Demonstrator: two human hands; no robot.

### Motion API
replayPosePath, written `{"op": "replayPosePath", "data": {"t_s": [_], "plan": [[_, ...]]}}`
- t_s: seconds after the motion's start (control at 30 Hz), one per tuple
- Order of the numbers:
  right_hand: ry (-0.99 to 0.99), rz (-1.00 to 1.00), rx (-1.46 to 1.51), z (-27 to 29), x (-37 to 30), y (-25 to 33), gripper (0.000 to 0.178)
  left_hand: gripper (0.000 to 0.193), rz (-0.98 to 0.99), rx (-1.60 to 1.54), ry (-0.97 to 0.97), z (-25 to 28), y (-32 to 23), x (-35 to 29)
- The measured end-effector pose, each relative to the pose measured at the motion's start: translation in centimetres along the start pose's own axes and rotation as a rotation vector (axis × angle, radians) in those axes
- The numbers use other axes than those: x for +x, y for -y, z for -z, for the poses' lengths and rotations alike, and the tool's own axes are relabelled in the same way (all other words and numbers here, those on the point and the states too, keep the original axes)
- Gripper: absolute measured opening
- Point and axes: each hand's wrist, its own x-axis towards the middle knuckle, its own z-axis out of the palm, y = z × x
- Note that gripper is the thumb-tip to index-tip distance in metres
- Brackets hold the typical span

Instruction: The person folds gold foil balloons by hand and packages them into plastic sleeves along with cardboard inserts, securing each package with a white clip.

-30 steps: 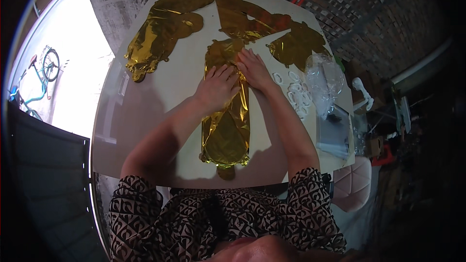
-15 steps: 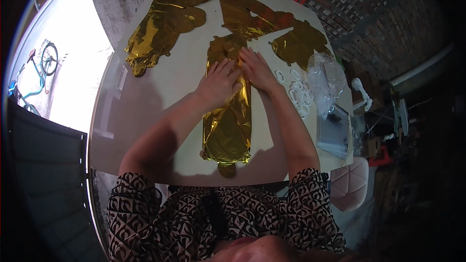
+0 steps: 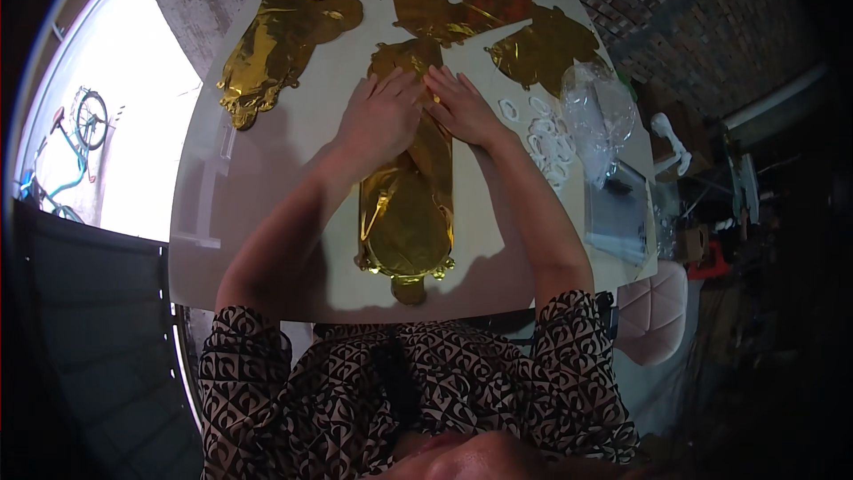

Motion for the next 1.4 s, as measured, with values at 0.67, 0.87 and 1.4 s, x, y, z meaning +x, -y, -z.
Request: {"op": "replayPosePath", "data": {"t_s": [0.67, 0.87, 1.4], "plan": [[0.035, -0.039, -0.056, 1.4, -11.3, 9.6, 0.060, 0.043, -0.367, 0.276, 0.295, -1.0, -0.7, 2.5], [0.103, 0.025, -0.008, 1.9, -12.3, 10.5, 0.064, 0.047, -0.211, 0.136, 0.387, -2.4, 0.9, 1.8], [0.024, 0.100, 0.110, 4.0, -13.2, 12.2, 0.062, 0.047, -0.151, 0.004, 0.269, -3.0, 1.6, 1.1]]}}
